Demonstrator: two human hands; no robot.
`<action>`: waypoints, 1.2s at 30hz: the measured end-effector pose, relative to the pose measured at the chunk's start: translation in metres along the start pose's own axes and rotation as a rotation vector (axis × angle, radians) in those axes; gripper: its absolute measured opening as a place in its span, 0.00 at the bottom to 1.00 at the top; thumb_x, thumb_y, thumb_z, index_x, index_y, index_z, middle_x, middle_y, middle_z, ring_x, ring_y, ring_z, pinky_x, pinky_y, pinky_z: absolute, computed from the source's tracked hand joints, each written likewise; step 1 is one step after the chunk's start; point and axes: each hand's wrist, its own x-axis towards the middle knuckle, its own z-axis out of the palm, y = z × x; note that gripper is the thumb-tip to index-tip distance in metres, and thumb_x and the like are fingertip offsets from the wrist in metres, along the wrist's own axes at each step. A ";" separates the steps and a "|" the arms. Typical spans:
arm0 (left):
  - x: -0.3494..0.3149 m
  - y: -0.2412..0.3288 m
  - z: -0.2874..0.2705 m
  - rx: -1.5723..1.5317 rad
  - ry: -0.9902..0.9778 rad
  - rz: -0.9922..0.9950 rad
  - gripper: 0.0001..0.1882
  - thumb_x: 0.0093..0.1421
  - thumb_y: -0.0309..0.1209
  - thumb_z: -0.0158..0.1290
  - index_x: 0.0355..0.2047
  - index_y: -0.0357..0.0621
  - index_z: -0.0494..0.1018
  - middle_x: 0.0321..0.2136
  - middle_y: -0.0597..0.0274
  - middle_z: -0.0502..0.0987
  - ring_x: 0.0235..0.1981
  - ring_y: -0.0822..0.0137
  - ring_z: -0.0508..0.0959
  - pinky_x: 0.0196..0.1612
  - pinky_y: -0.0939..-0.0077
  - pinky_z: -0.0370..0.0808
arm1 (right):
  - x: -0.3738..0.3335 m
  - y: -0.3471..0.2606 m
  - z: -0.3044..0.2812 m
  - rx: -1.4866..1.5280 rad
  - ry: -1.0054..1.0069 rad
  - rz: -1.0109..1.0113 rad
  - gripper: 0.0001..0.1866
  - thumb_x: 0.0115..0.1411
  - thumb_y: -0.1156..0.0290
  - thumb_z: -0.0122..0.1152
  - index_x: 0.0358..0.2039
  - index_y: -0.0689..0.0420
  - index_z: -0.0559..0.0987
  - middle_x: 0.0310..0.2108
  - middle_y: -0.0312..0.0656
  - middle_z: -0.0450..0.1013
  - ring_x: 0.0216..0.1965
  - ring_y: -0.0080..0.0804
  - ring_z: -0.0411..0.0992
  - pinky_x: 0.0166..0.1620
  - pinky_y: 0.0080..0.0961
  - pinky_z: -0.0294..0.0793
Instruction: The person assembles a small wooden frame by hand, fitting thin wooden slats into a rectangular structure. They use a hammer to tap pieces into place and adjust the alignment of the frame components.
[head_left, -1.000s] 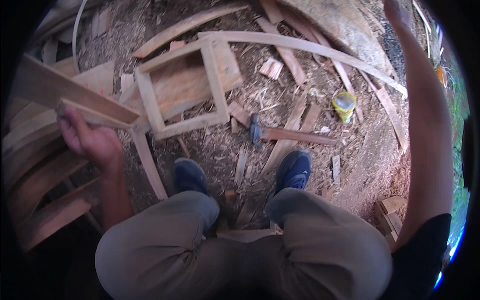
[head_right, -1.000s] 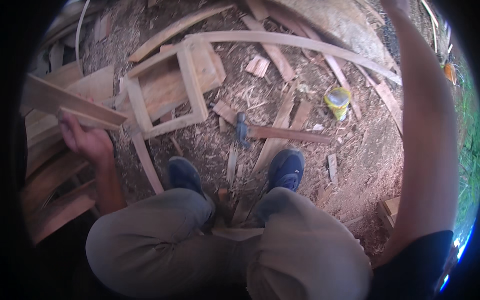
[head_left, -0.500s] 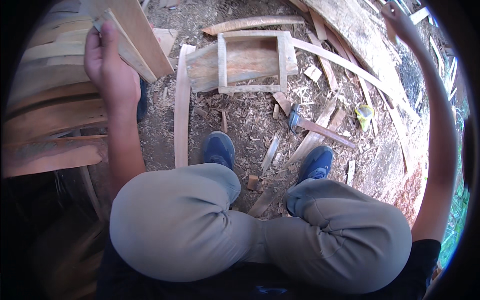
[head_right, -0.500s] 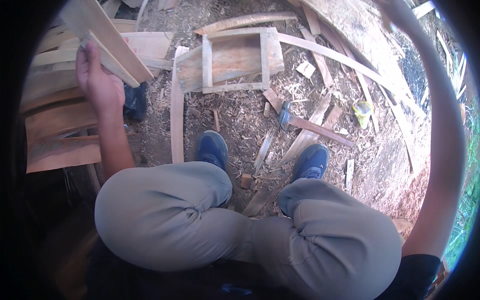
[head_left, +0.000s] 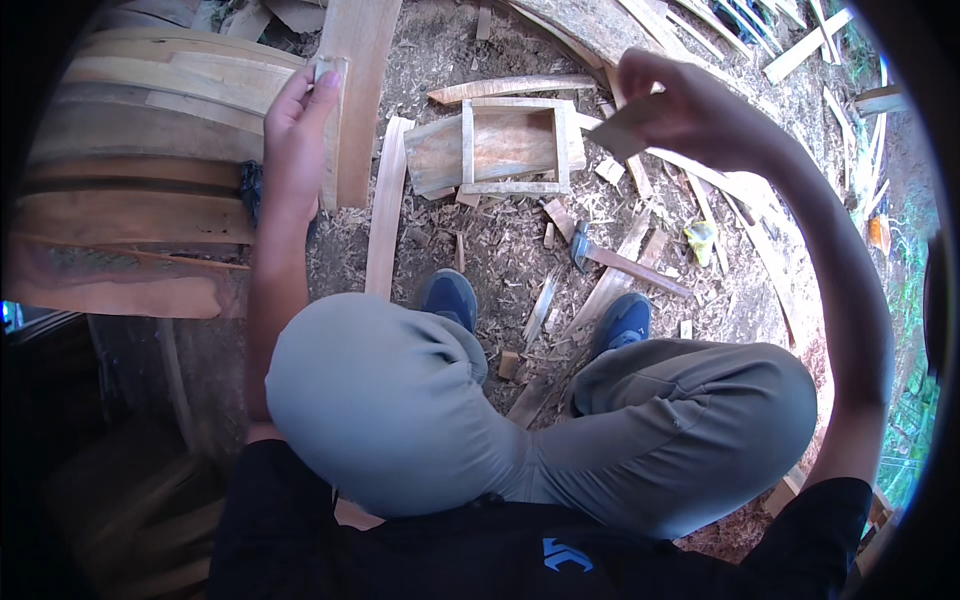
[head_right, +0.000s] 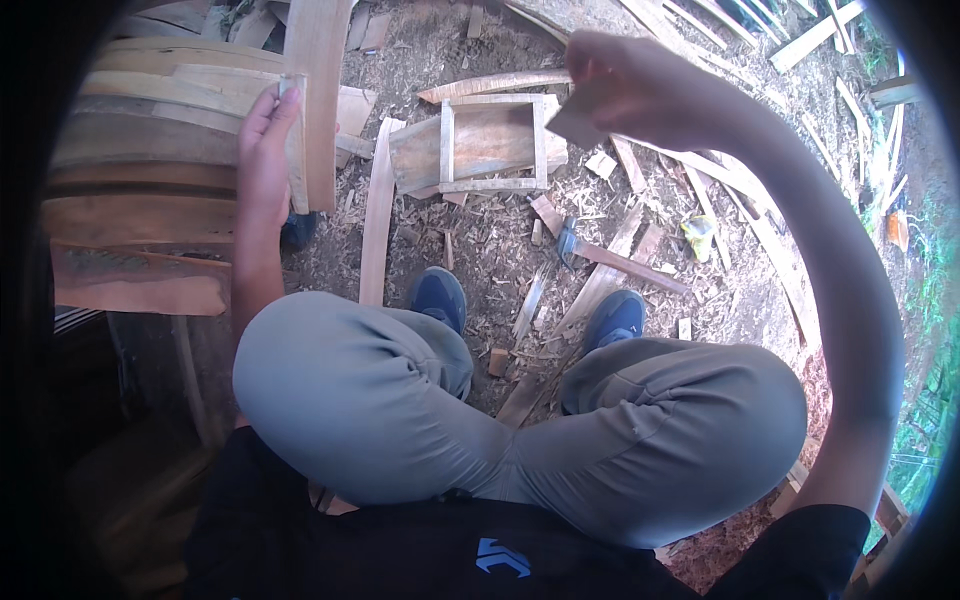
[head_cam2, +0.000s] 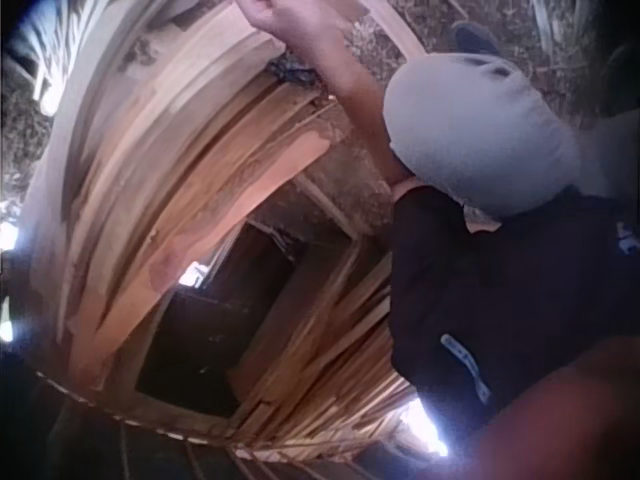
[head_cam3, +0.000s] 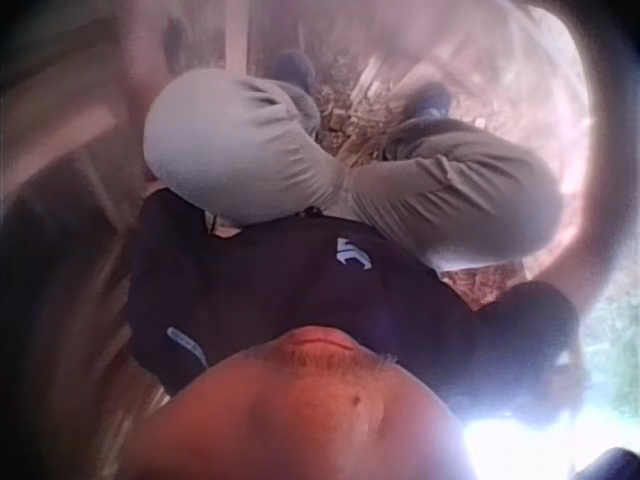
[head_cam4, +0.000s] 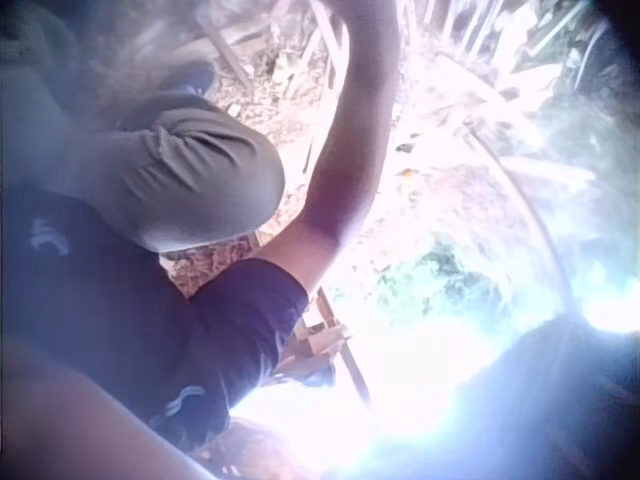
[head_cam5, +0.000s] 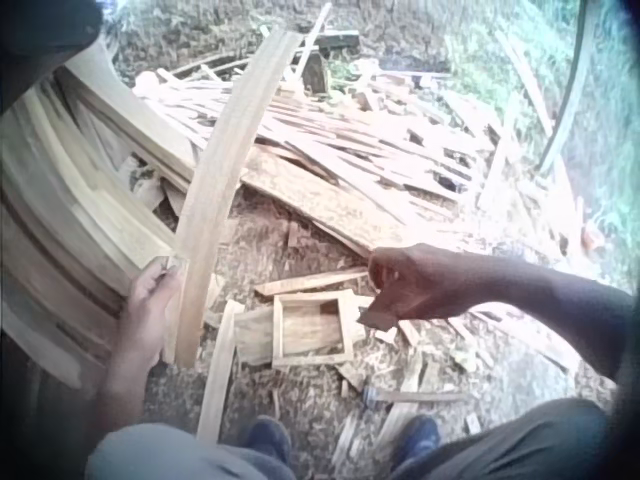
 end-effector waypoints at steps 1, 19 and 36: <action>-0.002 -0.006 -0.002 -0.003 0.010 -0.015 0.14 0.72 0.35 0.46 0.48 0.38 0.74 0.37 0.61 0.80 0.34 0.71 0.81 0.40 0.76 0.78 | 0.004 -0.001 0.003 -0.005 -0.088 0.046 0.13 0.56 0.77 0.64 0.39 0.57 0.69 0.39 0.40 0.72 0.45 0.33 0.73 0.50 0.31 0.76; -0.048 -0.107 -0.052 -0.131 0.196 -0.094 0.15 0.73 0.36 0.46 0.48 0.36 0.72 0.38 0.61 0.78 0.36 0.73 0.79 0.41 0.72 0.80 | 0.040 0.061 0.321 0.137 -0.870 -0.089 0.16 0.59 0.69 0.63 0.49 0.49 0.77 0.43 0.46 0.79 0.49 0.47 0.76 0.51 0.44 0.73; -0.047 -0.130 -0.043 -0.139 0.140 -0.041 0.14 0.72 0.36 0.47 0.48 0.39 0.73 0.37 0.63 0.79 0.35 0.73 0.80 0.39 0.76 0.79 | 0.037 0.025 0.306 -0.627 -0.900 -0.465 0.29 0.61 0.40 0.59 0.59 0.38 0.73 0.46 0.41 0.76 0.51 0.40 0.73 0.52 0.40 0.72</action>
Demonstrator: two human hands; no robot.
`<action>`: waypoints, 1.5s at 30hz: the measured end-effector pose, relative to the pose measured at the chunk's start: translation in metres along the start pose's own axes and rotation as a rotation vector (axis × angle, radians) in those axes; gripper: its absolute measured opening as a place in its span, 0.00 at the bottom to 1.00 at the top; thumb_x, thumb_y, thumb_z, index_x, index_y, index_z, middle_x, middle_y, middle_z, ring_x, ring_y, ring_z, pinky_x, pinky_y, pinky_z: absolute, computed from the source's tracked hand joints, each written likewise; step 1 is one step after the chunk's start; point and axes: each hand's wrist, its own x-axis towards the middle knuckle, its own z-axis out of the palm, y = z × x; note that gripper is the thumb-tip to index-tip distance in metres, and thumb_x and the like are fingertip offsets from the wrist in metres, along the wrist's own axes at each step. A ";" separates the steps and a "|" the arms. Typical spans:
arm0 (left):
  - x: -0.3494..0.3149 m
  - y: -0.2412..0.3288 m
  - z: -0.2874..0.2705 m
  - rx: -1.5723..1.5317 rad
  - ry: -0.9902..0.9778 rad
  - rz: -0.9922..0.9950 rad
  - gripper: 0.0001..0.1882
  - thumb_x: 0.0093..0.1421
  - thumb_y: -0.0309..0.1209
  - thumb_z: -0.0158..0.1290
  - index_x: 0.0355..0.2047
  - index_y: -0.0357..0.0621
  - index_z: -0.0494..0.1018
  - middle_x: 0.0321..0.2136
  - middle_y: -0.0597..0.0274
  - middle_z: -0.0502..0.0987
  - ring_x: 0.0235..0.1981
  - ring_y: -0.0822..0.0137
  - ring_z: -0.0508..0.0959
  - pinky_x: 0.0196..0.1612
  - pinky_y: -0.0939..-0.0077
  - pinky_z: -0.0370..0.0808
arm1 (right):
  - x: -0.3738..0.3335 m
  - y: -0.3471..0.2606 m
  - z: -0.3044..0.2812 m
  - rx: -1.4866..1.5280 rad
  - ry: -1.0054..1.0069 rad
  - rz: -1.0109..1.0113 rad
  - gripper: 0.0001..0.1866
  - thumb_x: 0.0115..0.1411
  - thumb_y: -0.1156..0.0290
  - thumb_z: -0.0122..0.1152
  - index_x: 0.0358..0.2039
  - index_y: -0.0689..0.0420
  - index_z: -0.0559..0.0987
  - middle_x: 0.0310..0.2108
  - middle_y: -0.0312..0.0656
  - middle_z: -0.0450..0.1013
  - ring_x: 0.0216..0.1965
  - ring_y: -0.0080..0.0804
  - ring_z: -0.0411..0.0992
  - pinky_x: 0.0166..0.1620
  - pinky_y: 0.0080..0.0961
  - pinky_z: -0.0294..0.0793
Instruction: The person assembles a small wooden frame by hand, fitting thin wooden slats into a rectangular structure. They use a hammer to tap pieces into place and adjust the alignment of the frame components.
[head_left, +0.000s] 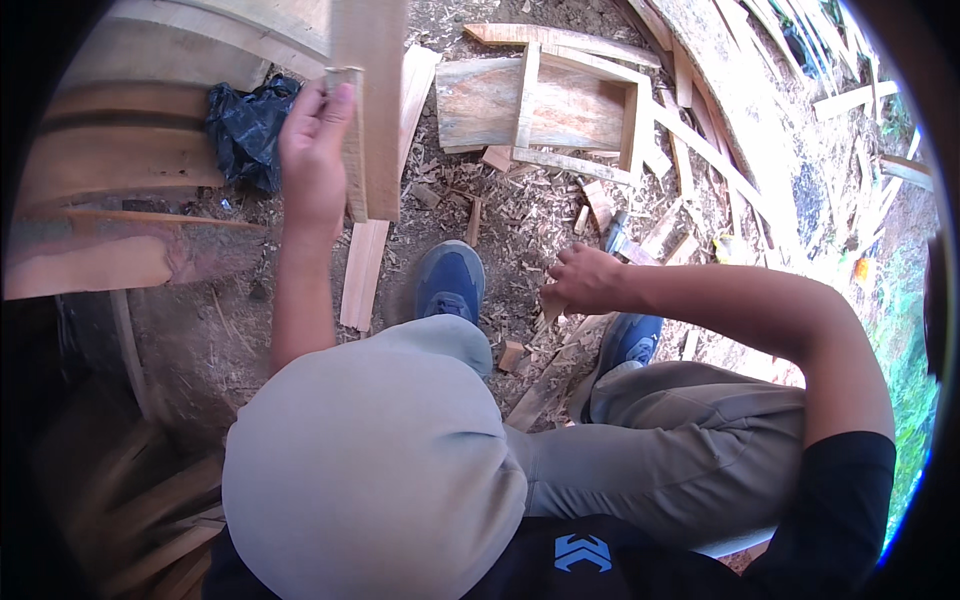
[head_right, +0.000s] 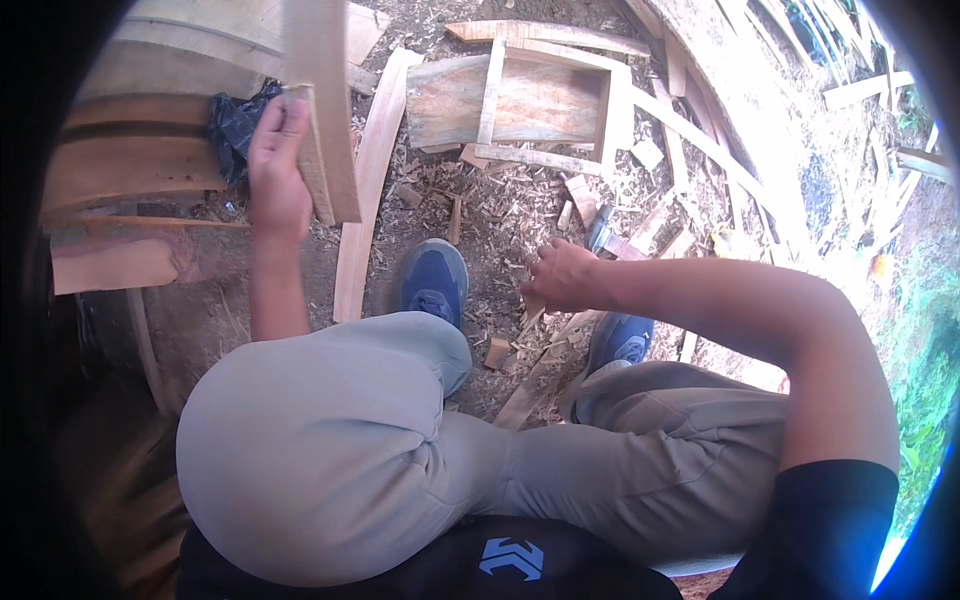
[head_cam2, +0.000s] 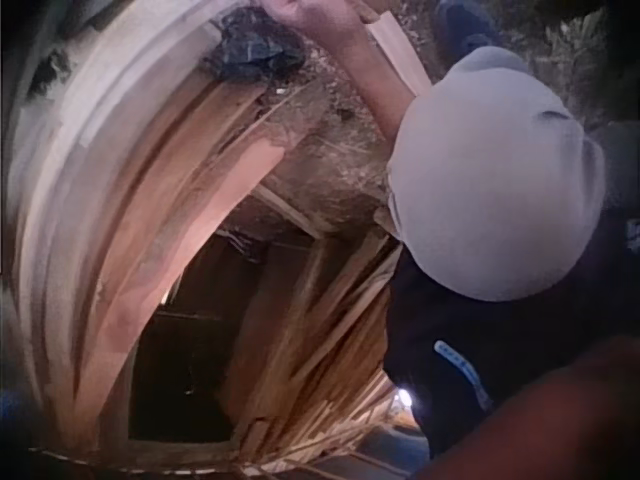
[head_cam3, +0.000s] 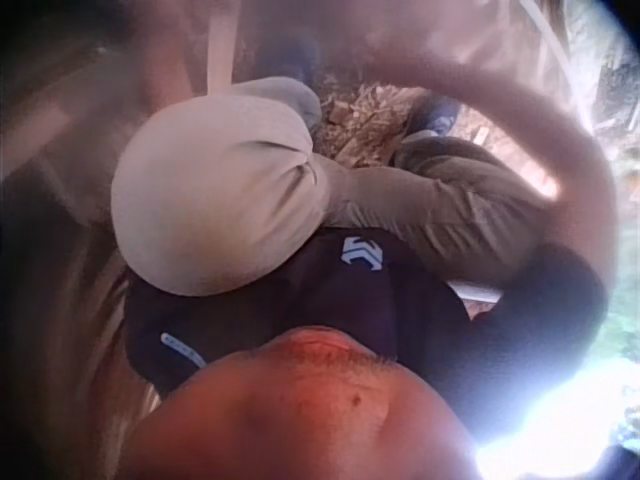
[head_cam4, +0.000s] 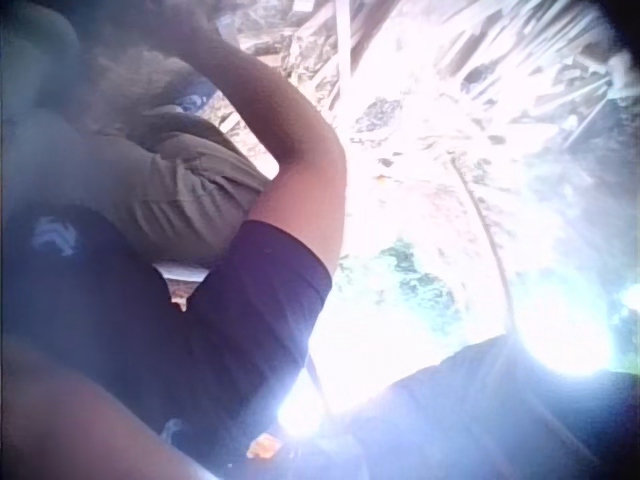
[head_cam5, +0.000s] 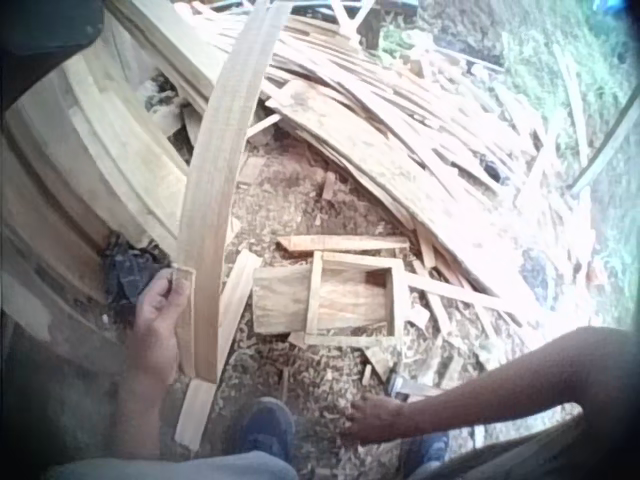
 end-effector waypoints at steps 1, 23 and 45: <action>-0.005 -0.001 0.002 0.018 -0.027 -0.027 0.14 0.72 0.36 0.47 0.48 0.39 0.73 0.37 0.64 0.79 0.36 0.74 0.79 0.40 0.77 0.78 | -0.005 0.000 -0.008 0.071 -0.013 0.037 0.28 0.61 0.40 0.58 0.58 0.39 0.74 0.43 0.42 0.77 0.50 0.40 0.73 0.52 0.40 0.71; -0.053 -0.070 0.091 0.322 -0.387 -0.430 0.18 0.66 0.41 0.55 0.34 0.36 0.78 0.24 0.65 0.76 0.24 0.76 0.68 0.30 0.74 0.67 | -0.107 0.049 -0.121 1.126 0.743 0.365 0.32 0.68 0.47 0.54 0.53 0.66 0.69 0.31 0.47 0.75 0.29 0.28 0.77 0.28 0.28 0.76; -0.061 -0.071 0.103 0.030 -0.392 -0.438 0.16 0.68 0.37 0.52 0.38 0.32 0.77 0.28 0.63 0.79 0.29 0.79 0.73 0.33 0.74 0.71 | -0.068 0.038 -0.107 0.846 0.990 0.314 0.19 0.68 0.61 0.56 0.55 0.56 0.68 0.42 0.54 0.77 0.40 0.51 0.78 0.43 0.42 0.78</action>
